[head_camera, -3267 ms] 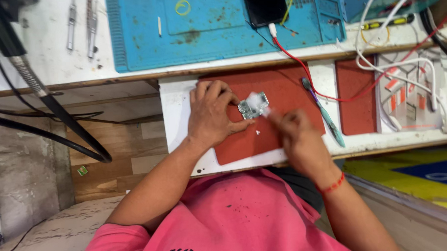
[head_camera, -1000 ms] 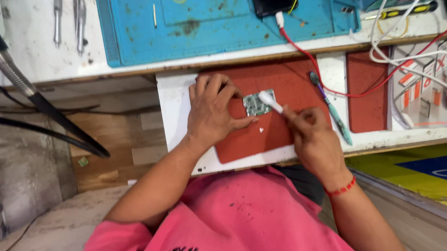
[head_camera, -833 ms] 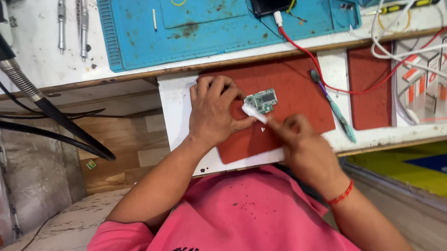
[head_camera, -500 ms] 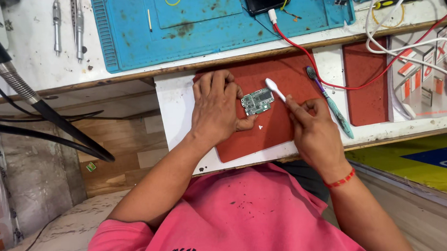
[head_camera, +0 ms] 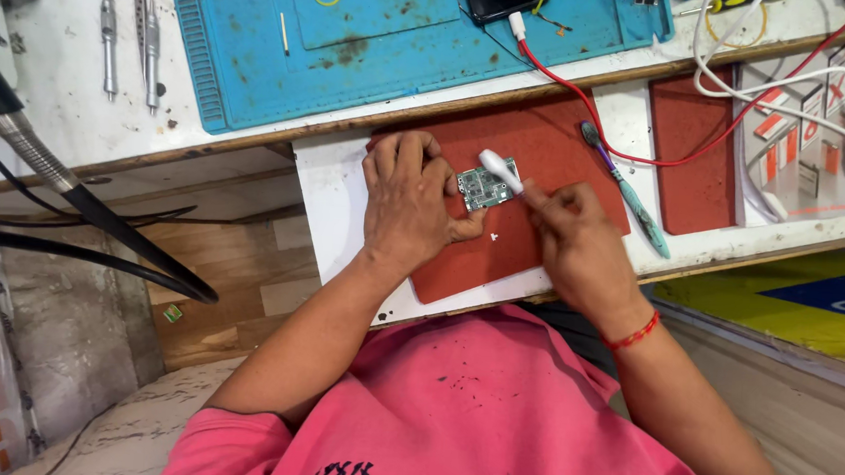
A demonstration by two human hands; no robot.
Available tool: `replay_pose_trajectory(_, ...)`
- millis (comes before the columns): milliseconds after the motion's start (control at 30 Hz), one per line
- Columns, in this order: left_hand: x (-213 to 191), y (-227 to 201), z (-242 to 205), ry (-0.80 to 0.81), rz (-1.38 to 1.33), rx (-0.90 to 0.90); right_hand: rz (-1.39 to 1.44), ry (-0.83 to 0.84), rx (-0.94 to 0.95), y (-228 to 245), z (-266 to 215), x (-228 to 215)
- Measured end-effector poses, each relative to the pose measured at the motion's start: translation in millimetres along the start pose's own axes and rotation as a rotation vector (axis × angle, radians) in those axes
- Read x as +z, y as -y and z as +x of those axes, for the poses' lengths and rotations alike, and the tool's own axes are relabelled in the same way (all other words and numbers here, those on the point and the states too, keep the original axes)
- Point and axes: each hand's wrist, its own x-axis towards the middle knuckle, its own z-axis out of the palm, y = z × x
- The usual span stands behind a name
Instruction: The person scrubs a small green circuit board with a white toothbrush on a red mat. They then use a black heat gun to dry the board, directing the nozzle at the components.
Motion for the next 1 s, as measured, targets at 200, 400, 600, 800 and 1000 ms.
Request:
replay_pose_trajectory(200, 0.0, -1.1, -1.0, -0.087, -0.032, -0.002, -0.022, -0.058, 0.106, -0.4, 5.4, 0.2)
replay_pose_trajectory(400, -2.3, 1.1, 2.4, 0.0, -0.013, 0.078, -0.029, -0.074, 0.071, -4.4, -3.3, 2.2)
replay_pose_trajectory(600, -1.0, -0.5, 9.5, 0.048, 0.002, 0.031, 0.05, -0.021, 0.041, 5.2, -7.3, 3.2)
replay_pose_trajectory(800, 1.3, -0.9, 7.9, 0.009, -0.014, -0.014, 0.041, -0.045, 0.071, 7.3, -5.7, 6.6)
replay_pose_trajectory(1000, 2.9, 0.4, 3.7, 0.007, -0.038, -0.037, 0.055, 0.007, 0.076, 4.5, -8.7, 4.4)
